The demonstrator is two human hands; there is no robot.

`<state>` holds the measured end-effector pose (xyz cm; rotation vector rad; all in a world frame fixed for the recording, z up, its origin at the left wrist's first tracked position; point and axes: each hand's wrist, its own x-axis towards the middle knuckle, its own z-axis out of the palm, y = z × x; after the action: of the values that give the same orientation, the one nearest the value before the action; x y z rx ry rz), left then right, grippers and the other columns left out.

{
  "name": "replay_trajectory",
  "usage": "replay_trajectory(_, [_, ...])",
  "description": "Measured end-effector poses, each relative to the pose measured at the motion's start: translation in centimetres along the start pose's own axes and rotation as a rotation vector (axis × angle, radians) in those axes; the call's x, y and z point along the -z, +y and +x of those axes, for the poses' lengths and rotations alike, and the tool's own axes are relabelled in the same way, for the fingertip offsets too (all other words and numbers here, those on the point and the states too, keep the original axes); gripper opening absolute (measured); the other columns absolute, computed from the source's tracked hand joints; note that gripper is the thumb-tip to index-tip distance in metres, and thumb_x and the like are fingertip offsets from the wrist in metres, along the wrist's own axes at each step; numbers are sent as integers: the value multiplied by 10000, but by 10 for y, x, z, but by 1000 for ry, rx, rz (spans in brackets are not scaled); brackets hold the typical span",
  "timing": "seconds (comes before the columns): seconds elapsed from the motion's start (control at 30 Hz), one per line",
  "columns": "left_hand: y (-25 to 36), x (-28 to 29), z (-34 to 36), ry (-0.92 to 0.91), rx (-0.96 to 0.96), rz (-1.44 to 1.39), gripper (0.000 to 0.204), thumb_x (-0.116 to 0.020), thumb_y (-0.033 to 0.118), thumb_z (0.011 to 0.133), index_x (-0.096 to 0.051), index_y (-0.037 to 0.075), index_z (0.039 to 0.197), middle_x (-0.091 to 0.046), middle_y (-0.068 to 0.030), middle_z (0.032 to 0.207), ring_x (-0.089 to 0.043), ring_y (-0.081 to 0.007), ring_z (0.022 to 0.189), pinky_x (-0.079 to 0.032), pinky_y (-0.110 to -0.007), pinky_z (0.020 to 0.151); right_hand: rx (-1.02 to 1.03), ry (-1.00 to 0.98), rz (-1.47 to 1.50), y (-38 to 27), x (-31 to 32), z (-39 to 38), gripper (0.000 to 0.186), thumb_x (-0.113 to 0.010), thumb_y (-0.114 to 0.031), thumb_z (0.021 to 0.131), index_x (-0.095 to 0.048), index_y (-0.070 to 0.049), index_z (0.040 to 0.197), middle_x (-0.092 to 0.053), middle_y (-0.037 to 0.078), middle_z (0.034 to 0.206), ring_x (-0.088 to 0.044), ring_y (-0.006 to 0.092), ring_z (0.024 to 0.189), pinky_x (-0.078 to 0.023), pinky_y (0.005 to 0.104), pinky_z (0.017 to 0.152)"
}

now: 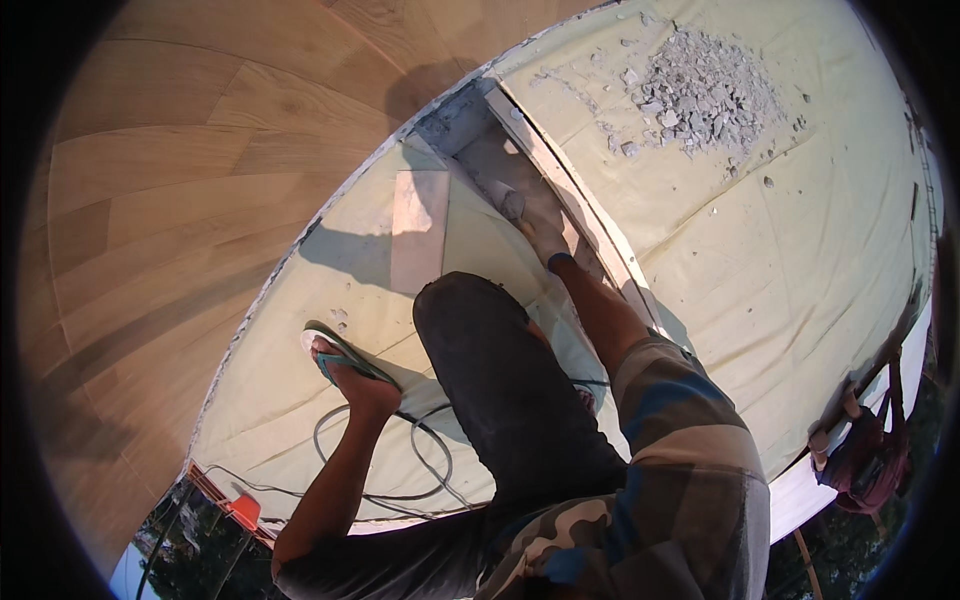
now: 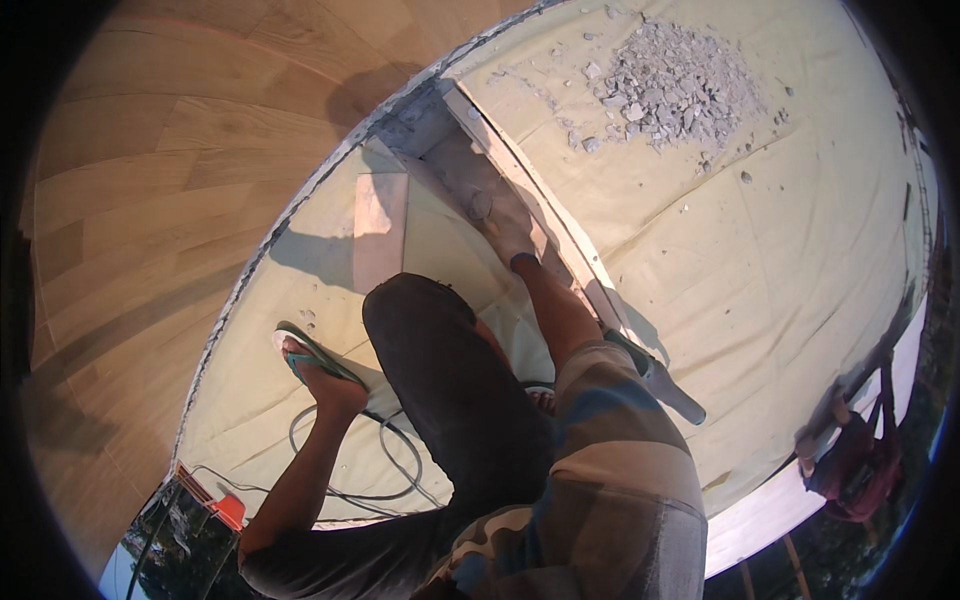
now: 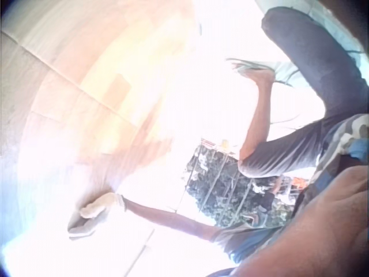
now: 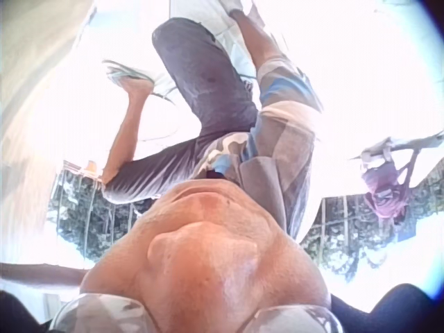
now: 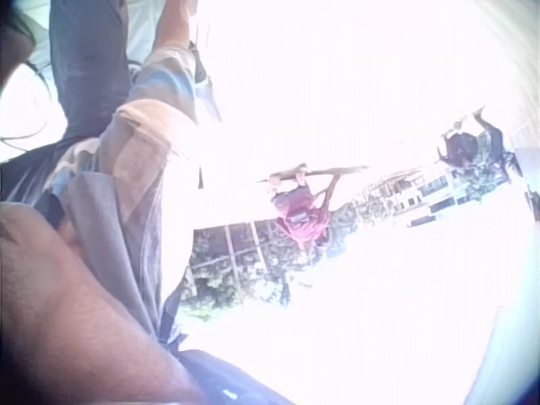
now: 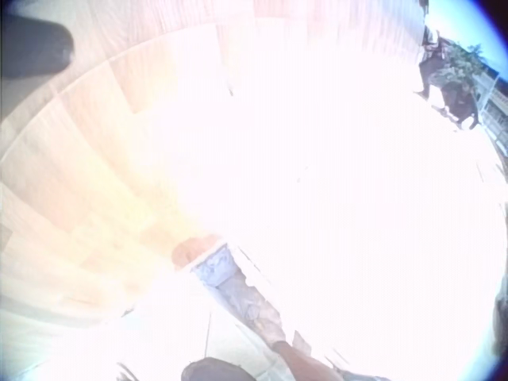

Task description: The person uses a handheld electric grinder to smooth the edge of a wooden floor. They kneel on a protective sheet and move the grinder along the seam between the finished floor and the unfinished area, generating dust and debris.

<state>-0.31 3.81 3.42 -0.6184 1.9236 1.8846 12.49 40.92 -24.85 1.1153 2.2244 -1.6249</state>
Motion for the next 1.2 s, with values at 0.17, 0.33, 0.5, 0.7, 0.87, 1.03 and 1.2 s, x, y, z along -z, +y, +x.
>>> replay_trajectory(0.17, [-3,5,8,-10,-67,134,683,-413,626,1161,-349,86,1575,-370,-26,1571,-329,-146,1461,-211,-315,1273,-23,-58,-63,1,5,28,555,-605,-506,1047,-667,-118,1439,-660,209,1483,-618,419,1366,-475,478,1154])
replay_trajectory(0.33, [-12,16,12,5,-203,358,715,-395,622,1167,-324,66,1611,-351,-43,1607,-308,-155,1494,-188,-321,1294,1,-35,-458,-107,19,85,506,-575,-455,1019,-724,-145,1390,-701,223,1416,-660,406,1307,-493,510,1133])
replay_trajectory(0.5, [-31,43,19,124,-337,678,754,-367,607,1179,-279,32,1659,-321,-68,1648,-275,-172,1539,-152,-331,1318,62,-73,-459,-170,39,64,488,-578,-445,999,-745,-163,1361,-707,209,1412,-680,398,1276,-533,530,1080])
replay_trajectory(0.7, [2,-5,4,151,-114,176,742,-327,573,1194,-260,-17,1639,-313,-105,1644,-260,-201,1550,-143,-344,1319,182,102,-257,-105,32,58,542,-584,-449,998,-670,-176,1458,-698,197,1434,-706,409,1229,-542,544,1066])
replay_trajectory(0.87, [1,-3,4,99,-128,167,701,-348,590,1185,-304,19,1589,-346,-80,1601,-294,-184,1507,-177,-338,1299,158,199,-276,-77,22,72,512,-563,-463,1023,-723,-144,1389,-689,217,1440,-697,406,1262,-532,530,1093])
replay_trajectory(1.03, [2,-3,7,69,-155,206,662,-369,608,1176,-348,55,1540,-379,-56,1559,-329,-166,1464,-211,-332,1278,-62,83,-357,-90,23,65,547,-492,-497,1053,-748,-131,1368,-674,238,1462,-676,413,1306,-532,529,1096])
replay_trajectory(1.2, [-1,4,-3,85,-181,246,625,-390,625,1167,-392,90,1490,-412,-31,1516,-363,-149,1421,-245,-325,1258,-43,-69,-442,-147,33,53,618,-463,-557,1050,-734,-107,1377,-672,257,1447,-666,426,1313,-527,517,1104])
